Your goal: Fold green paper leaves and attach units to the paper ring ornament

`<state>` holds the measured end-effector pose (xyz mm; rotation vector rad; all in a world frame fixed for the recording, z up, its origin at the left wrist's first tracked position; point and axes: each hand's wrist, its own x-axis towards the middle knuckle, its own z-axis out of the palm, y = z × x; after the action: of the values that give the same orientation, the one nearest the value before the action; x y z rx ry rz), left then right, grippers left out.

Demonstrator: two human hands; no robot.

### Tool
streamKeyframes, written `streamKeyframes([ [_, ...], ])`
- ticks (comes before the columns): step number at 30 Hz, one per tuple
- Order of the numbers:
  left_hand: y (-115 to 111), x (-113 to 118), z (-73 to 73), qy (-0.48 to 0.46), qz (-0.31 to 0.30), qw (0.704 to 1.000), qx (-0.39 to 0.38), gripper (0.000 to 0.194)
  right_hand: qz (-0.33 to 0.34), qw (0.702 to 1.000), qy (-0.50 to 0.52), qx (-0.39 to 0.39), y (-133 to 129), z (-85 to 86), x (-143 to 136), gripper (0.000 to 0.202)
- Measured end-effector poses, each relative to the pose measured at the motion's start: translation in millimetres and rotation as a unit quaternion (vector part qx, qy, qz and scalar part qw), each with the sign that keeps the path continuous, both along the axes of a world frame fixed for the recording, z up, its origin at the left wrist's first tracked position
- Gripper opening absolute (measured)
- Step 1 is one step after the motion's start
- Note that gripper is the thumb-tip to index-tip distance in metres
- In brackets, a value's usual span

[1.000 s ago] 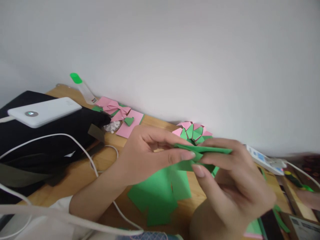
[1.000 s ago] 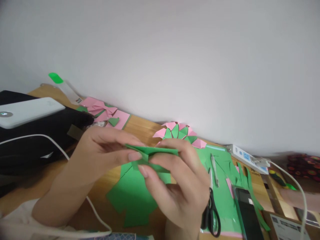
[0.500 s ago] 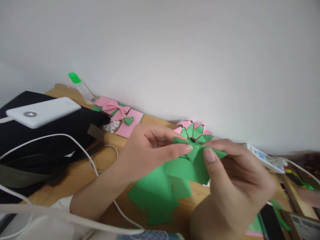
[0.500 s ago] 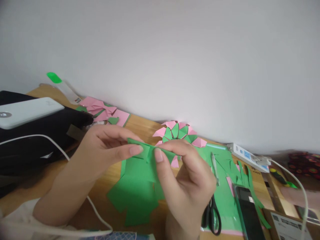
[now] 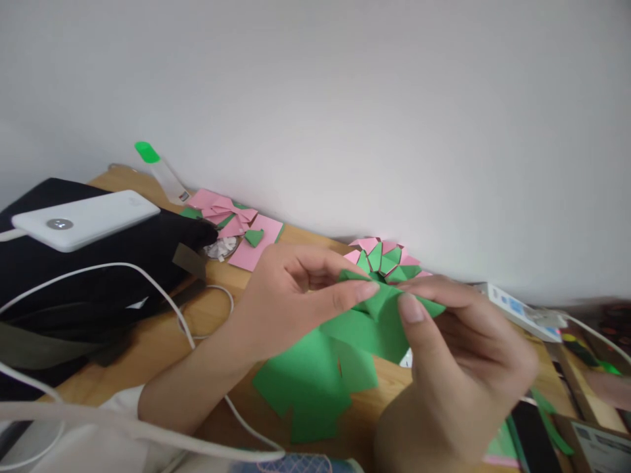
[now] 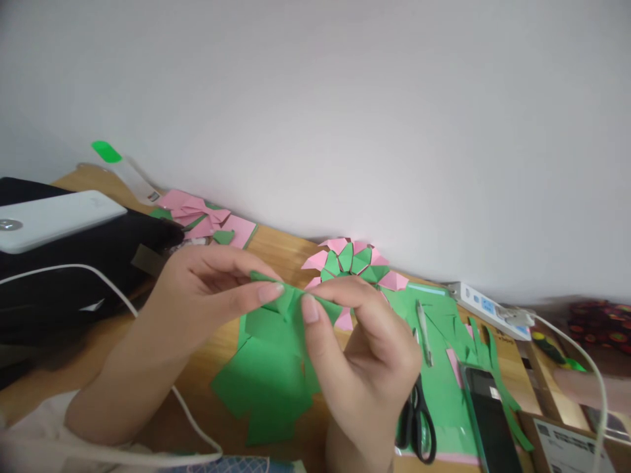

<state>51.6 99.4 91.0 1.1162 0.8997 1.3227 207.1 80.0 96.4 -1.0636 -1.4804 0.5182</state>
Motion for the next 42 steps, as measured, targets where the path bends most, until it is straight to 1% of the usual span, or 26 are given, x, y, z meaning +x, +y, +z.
streamKeyframes([
  [5, -2.1, -0.9, -1.1, 0.046, 0.007, 0.999, 0.011, 0.009, 0.007, 1.0, -0.011, -0.004, 0.5, -0.5, 2.1, 0.01],
  [10, -2.9, -1.9, 1.4, 0.089, -0.011, 0.995, 0.034, 0.006, 0.029, 1.0, -0.009, -0.002, 1.4, -3.0, 2.5, 0.019],
  [13, -2.0, -1.2, 2.5, 0.105, -0.015, 0.993, 0.044, 0.007, 0.034, 0.999, -0.018, 0.004, 2.9, -3.6, 3.6, 0.021],
  [18, -1.7, -2.1, 0.2, 0.097, -0.026, 0.994, 0.045, 0.007, 0.055, 0.997, -0.047, 0.004, 5.5, -1.9, 9.0, 0.021],
  [20, -1.9, -3.5, -0.6, 0.092, -0.019, 0.995, 0.036, 0.011, 0.06, 0.997, -0.052, 0.002, 6.1, -1.0, 10.7, 0.02],
  [22, -1.7, -4.9, -0.4, 0.087, -0.007, 0.996, 0.033, 0.01, 0.062, 0.996, -0.059, 0.0, 6.5, -0.2, 11.8, 0.017],
  [24, -1.3, -5.9, 0.7, 0.082, -0.001, 0.996, 0.037, 0.009, 0.067, 0.996, -0.064, -0.001, 7.0, 0.3, 13.0, 0.016],
  [26, -0.8, -6.7, 2.0, 0.087, -0.005, 0.995, 0.05, 0.011, 0.087, 0.993, -0.079, -0.005, 8.0, 1.2, 14.4, 0.015],
  [30, 0.6, -8.1, 3.4, 0.143, -0.008, 0.986, 0.082, 0.013, 0.138, 0.982, -0.132, -0.002, 11.2, 4.7, 16.0, 0.014],
  [33, 2.2, -7.8, 3.8, 0.188, -0.019, 0.978, 0.089, 0.016, 0.131, 0.978, -0.162, 0.003, 12.9, 6.3, 15.6, 0.014],
  [36, 3.4, -6.2, 3.6, 0.167, -0.034, 0.983, 0.075, 0.014, 0.12, 0.982, -0.144, -0.007, 12.4, 3.7, 15.7, 0.015],
  [40, 3.9, -4.6, 1.6, 0.096, -0.067, 0.992, 0.038, 0.011, 0.099, 0.993, -0.058, -0.026, 10.3, -3.9, 16.9, 0.015],
  [42, 4.0, -4.4, 0.4, 0.083, -0.085, 0.993, 0.02, 0.012, 0.088, 0.995, -0.018, -0.035, 9.6, -6.9, 16.8, 0.017],
])
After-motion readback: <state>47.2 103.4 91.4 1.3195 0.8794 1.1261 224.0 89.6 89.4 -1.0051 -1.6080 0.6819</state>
